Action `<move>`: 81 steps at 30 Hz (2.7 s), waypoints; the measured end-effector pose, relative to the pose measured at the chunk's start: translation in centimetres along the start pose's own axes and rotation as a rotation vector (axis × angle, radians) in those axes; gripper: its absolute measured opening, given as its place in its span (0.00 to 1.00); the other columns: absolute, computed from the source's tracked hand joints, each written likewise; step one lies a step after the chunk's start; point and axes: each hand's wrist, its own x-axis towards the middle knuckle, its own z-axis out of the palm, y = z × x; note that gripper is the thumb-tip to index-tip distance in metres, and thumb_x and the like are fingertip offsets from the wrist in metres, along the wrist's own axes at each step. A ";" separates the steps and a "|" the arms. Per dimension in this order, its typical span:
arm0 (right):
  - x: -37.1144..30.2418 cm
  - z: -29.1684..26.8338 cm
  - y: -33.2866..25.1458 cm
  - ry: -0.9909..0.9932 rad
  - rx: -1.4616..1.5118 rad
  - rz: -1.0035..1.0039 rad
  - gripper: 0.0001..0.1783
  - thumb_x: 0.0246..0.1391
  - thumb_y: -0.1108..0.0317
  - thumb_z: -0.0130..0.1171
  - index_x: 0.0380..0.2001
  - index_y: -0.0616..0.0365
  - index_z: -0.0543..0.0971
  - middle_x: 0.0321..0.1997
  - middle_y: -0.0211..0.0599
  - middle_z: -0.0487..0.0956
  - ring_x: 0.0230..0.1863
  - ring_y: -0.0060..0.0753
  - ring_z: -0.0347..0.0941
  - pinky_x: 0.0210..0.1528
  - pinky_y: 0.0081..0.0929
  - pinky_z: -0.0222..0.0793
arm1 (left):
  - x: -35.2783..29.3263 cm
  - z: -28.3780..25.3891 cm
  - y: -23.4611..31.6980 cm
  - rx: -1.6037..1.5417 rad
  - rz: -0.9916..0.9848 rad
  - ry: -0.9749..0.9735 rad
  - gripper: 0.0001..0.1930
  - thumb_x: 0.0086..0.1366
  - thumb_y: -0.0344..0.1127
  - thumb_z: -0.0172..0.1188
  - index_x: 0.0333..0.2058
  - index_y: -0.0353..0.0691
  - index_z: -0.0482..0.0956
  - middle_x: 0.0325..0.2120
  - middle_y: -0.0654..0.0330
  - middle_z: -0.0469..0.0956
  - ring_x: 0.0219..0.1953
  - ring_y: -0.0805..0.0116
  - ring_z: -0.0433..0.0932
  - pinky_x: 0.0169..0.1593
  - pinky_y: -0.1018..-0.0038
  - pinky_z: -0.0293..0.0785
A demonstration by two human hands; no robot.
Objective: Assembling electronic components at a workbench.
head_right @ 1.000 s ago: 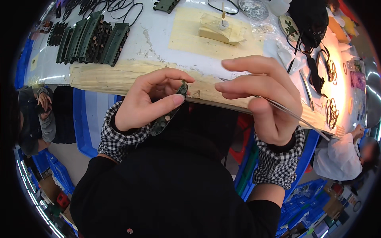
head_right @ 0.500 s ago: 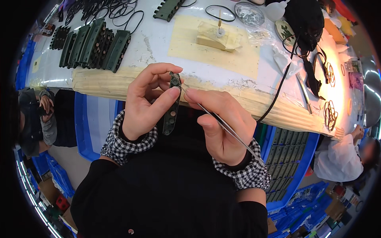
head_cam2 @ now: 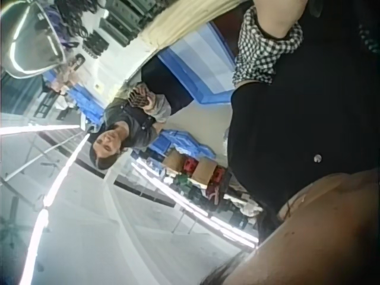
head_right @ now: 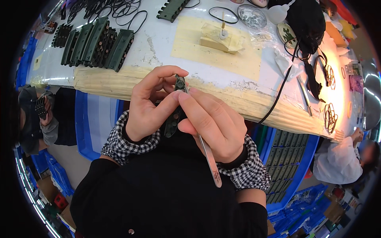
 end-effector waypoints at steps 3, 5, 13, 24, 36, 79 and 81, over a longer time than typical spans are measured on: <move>0.0 0.2 0.0 0.006 -0.068 -0.040 0.18 0.55 0.60 0.62 0.42 0.64 0.80 0.38 0.45 0.81 0.39 0.44 0.81 0.38 0.32 0.81 | 0.0 0.0 -0.6 -0.034 0.008 -0.007 0.17 0.63 0.24 0.56 0.51 0.35 0.72 0.37 0.63 0.75 0.38 0.80 0.74 0.42 0.81 0.73; 0.0 0.2 -0.1 -0.001 -0.095 -0.037 0.18 0.55 0.61 0.62 0.42 0.65 0.80 0.38 0.45 0.81 0.40 0.44 0.81 0.39 0.32 0.81 | 0.1 0.0 -0.8 -0.061 0.006 -0.010 0.17 0.64 0.24 0.56 0.51 0.35 0.71 0.37 0.63 0.75 0.38 0.80 0.74 0.42 0.81 0.73; -0.1 0.4 -0.4 0.028 -0.114 0.016 0.16 0.54 0.65 0.65 0.41 0.66 0.80 0.37 0.45 0.81 0.40 0.44 0.81 0.39 0.32 0.81 | 0.1 0.3 -1.4 -0.081 0.050 0.001 0.16 0.64 0.25 0.56 0.51 0.34 0.70 0.39 0.61 0.76 0.39 0.81 0.74 0.44 0.82 0.73; -0.1 -0.6 -0.3 -0.086 -0.187 -0.100 0.17 0.57 0.62 0.62 0.42 0.66 0.79 0.37 0.47 0.81 0.40 0.44 0.82 0.36 0.30 0.80 | 0.3 0.4 -1.5 -0.107 -0.010 0.001 0.16 0.64 0.27 0.56 0.51 0.34 0.72 0.39 0.61 0.77 0.41 0.79 0.75 0.47 0.79 0.72; -0.2 -1.6 0.7 0.041 0.308 0.398 0.09 0.58 0.72 0.58 0.40 0.61 0.82 0.32 0.36 0.74 0.36 0.28 0.71 0.35 0.24 0.69 | 0.0 -0.3 -0.7 -0.150 -0.102 -0.153 0.18 0.63 0.29 0.57 0.52 0.35 0.74 0.36 0.65 0.76 0.33 0.84 0.69 0.38 0.85 0.67; 0.7 -2.5 3.4 -0.224 0.845 0.745 0.10 0.48 0.78 0.67 0.37 0.60 0.84 0.23 0.19 0.70 0.17 0.08 0.54 0.20 0.14 0.47 | 0.8 -0.9 0.0 -0.311 -0.211 -0.463 0.07 0.72 0.33 0.50 0.43 0.36 0.68 0.35 0.64 0.75 0.37 0.84 0.70 0.42 0.83 0.65; 1.0 -2.7 3.7 -0.327 0.763 0.711 0.13 0.50 0.75 0.66 0.41 0.61 0.81 0.17 0.17 0.66 0.14 0.07 0.52 0.20 0.15 0.45 | 0.8 -0.9 -0.2 -0.301 -0.226 -0.465 0.07 0.72 0.33 0.50 0.42 0.36 0.69 0.35 0.64 0.75 0.38 0.83 0.71 0.43 0.82 0.66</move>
